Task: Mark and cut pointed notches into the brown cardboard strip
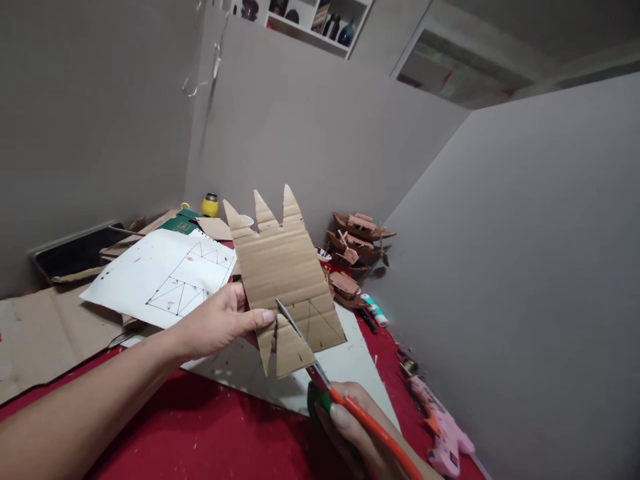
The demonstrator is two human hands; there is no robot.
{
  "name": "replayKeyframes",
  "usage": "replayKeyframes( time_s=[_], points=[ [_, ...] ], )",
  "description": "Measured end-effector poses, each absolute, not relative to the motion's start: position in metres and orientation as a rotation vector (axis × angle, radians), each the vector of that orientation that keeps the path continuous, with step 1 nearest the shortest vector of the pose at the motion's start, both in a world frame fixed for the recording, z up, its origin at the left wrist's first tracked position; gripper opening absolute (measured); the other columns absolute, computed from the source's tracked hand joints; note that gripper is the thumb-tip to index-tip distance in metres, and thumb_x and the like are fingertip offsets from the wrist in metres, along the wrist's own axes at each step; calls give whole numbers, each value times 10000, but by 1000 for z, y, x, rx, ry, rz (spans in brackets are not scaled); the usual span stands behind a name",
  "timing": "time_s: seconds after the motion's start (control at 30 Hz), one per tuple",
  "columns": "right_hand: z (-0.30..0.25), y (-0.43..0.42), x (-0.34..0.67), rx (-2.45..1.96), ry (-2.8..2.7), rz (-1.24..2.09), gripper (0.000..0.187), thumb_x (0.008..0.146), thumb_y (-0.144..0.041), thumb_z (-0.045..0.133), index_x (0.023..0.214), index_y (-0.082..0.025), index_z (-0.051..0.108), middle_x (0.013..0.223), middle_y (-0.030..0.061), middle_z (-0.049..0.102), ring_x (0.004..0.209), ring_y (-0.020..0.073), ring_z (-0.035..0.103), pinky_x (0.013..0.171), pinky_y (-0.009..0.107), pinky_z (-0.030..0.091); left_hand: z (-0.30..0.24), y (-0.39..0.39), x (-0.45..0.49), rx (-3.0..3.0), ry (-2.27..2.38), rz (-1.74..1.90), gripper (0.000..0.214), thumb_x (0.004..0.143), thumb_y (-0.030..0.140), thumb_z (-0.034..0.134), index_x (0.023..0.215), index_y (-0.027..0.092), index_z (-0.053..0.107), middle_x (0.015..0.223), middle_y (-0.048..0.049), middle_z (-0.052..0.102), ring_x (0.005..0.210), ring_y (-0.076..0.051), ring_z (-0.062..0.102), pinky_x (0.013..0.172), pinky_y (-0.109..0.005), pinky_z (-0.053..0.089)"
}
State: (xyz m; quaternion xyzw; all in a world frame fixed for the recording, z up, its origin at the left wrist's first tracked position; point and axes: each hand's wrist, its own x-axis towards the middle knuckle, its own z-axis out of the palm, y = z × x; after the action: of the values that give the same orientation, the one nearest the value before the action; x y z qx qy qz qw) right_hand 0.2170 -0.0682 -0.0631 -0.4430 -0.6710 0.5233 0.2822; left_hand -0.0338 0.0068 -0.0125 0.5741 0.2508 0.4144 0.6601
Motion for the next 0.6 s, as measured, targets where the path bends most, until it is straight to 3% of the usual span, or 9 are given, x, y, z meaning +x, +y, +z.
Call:
replayKeyframes(
  time_s=[0.17, 0.33, 0.5, 0.6],
  points=[
    [-71, -62, 222, -1104, -1854, 1417, 526, 880, -687, 441, 700, -193, 454, 422, -86, 363, 339, 60, 253, 358, 198, 152, -11, 6, -34, 1292, 576, 961, 276, 729, 335, 768, 906, 138, 688, 792, -46, 710, 664, -150, 641, 546, -205, 465],
    [-66, -58, 227, -1013, -1986, 1384, 543, 927, -679, 323, 755, -186, 474, 546, -30, 446, 471, 107, 398, 456, 221, 290, -9, 9, -35, 1276, 618, 1102, 240, 722, 346, 775, 783, 133, 683, 691, -22, 691, 595, -124, 605, 534, -200, 464],
    [-66, -56, 228, -1137, -1930, 1324, 515, 917, -681, 360, 762, -198, 451, 586, -45, 416, 466, 96, 372, 436, 208, 302, -6, 16, -40, 1129, 673, 1374, 355, 717, 348, 788, 1007, 163, 705, 945, -73, 754, 836, -220, 689, 699, -303, 553],
    [-69, -57, 227, -1184, -1850, 1210, 493, 900, -674, 405, 760, -203, 452, 579, -56, 393, 451, 93, 340, 420, 209, 290, -6, 18, -41, 1083, 715, 1490, 373, 686, 353, 810, 981, 143, 722, 974, -98, 757, 860, -236, 694, 749, -328, 559]
  ],
)
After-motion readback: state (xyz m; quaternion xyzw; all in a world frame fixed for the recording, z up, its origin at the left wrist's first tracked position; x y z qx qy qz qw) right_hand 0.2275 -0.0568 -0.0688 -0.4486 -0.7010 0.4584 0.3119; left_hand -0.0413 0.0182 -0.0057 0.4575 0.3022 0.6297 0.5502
